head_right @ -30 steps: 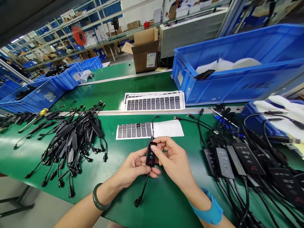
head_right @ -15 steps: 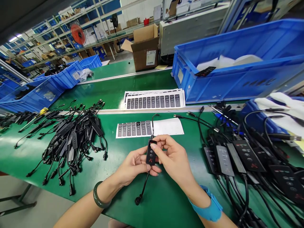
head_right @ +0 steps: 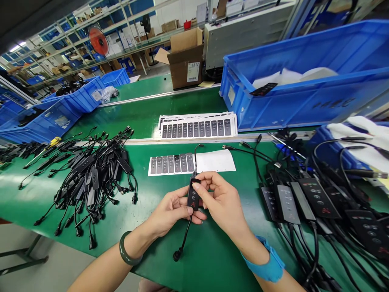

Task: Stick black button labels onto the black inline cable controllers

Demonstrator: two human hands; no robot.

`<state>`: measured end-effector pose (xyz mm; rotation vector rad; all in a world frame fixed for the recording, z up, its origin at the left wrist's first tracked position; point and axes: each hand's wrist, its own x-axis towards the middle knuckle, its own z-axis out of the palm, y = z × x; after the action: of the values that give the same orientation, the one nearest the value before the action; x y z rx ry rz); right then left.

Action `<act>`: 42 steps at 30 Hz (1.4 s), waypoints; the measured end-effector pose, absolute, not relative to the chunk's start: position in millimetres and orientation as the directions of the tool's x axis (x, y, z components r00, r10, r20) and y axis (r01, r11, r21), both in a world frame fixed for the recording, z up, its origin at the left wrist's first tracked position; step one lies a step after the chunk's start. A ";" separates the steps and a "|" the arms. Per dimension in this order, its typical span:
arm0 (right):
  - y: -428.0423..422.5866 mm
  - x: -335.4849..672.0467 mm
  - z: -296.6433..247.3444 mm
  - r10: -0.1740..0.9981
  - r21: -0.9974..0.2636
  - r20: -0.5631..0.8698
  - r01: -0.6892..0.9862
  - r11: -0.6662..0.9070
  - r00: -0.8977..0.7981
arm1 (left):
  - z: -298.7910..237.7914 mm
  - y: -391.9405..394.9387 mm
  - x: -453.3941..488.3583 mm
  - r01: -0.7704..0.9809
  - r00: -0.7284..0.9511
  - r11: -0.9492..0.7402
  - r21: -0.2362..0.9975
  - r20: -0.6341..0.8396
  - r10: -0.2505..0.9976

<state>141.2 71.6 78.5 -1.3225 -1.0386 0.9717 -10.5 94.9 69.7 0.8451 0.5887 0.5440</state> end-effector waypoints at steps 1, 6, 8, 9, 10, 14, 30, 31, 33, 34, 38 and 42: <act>71.4 141.1 78.3 0.963 -0.999 0.037 0.034 0.029 0.267 | 69.8 94.9 -10.3 -0.204 0.710 0.547 0.812 -0.261 0.653; 70.3 140.0 78.1 0.957 -0.997 0.057 0.069 0.039 0.283 | 69.7 93.8 -9.8 -0.191 0.706 0.538 0.821 -0.266 0.657; 69.9 139.4 77.7 0.953 -0.995 0.064 0.092 0.039 0.297 | 69.8 93.3 -9.6 -0.182 0.705 0.537 0.824 -0.271 0.655; 69.7 139.2 77.2 0.951 -0.994 0.067 0.101 0.038 0.303 | 70.0 93.1 -9.5 -0.178 0.706 0.537 0.825 -0.273 0.654; 69.4 139.1 76.5 0.948 -0.994 0.069 0.107 0.037 0.309 | 70.3 92.9 -9.4 -0.174 0.706 0.536 0.826 -0.275 0.653; 68.1 139.7 73.0 0.946 -0.991 0.071 0.128 0.032 0.316 | 71.8 92.9 -9.1 -0.161 0.706 0.533 0.831 -0.281 0.650; 74.2 149.8 53.7 0.972 -0.972 -0.019 0.223 -0.073 0.234 | 73.8 96.1 -10.2 -0.149 0.700 0.522 0.840 -0.283 0.655; 74.3 149.9 54.3 0.986 -0.971 -0.051 0.221 -0.085 0.158 | 73.7 96.5 -10.4 -0.142 0.708 0.527 0.838 -0.287 0.646; 74.4 148.1 55.9 0.995 -0.972 -0.085 0.215 -0.094 0.052 | 72.5 96.9 -10.4 -0.123 0.711 0.533 0.837 -0.300 0.636; 74.6 146.8 56.7 0.996 -0.972 -0.083 0.218 -0.090 0.039 | 71.4 96.9 -10.1 -0.115 0.705 0.531 0.840 -0.307 0.639; 76.5 144.7 58.6 0.989 -0.968 -0.075 0.230 -0.104 0.129 | 66.1 95.6 -7.5 -0.093 0.674 0.495 0.864 -0.311 0.670; 78.0 148.2 58.5 0.979 -0.967 -0.049 0.234 -0.096 0.198 | 63.3 94.8 -4.5 -0.069 0.641 0.492 0.868 -0.339 0.688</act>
<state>148.2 78.0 58.5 -1.5271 -1.2013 0.9912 -4.5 94.8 63.3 0.9549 0.7517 0.5161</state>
